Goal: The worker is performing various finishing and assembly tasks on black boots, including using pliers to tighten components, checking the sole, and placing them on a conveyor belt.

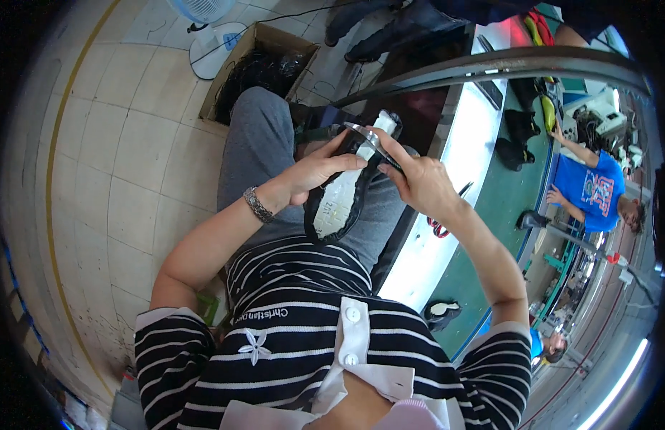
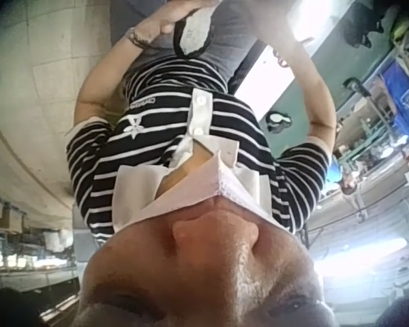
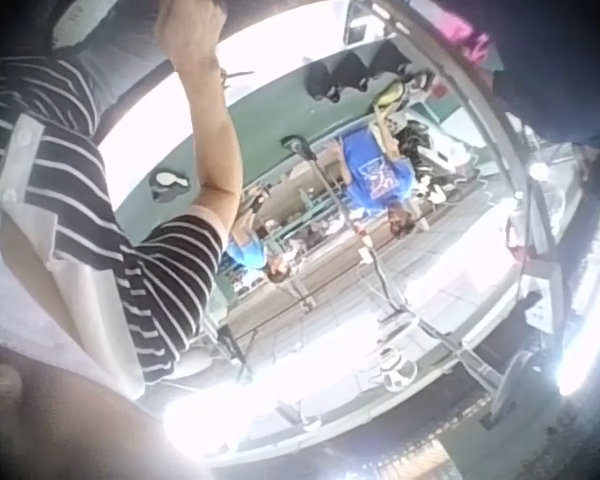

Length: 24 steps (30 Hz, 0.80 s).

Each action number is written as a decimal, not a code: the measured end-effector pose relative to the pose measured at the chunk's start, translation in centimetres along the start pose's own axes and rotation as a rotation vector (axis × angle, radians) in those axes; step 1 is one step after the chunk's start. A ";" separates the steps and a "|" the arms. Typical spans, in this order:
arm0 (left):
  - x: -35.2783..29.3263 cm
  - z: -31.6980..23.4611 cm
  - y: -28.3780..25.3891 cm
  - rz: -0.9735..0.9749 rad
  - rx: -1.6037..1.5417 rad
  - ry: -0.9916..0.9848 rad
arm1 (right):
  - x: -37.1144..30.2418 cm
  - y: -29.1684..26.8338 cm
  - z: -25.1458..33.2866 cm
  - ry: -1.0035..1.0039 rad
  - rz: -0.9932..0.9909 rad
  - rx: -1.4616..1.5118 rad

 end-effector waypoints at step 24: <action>-2.4 4.3 0.5 0.144 -0.560 0.105 | -1.3 1.4 3.0 -0.015 0.081 0.127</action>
Point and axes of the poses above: each hand's wrist, its own x-axis towards the middle knuckle, its own y-axis out of the palm, z = x × y, the point moved 8 cm from there along x, towards the middle knuckle, and after that the axes turned 3 degrees about -y, right-handed, at the moved point
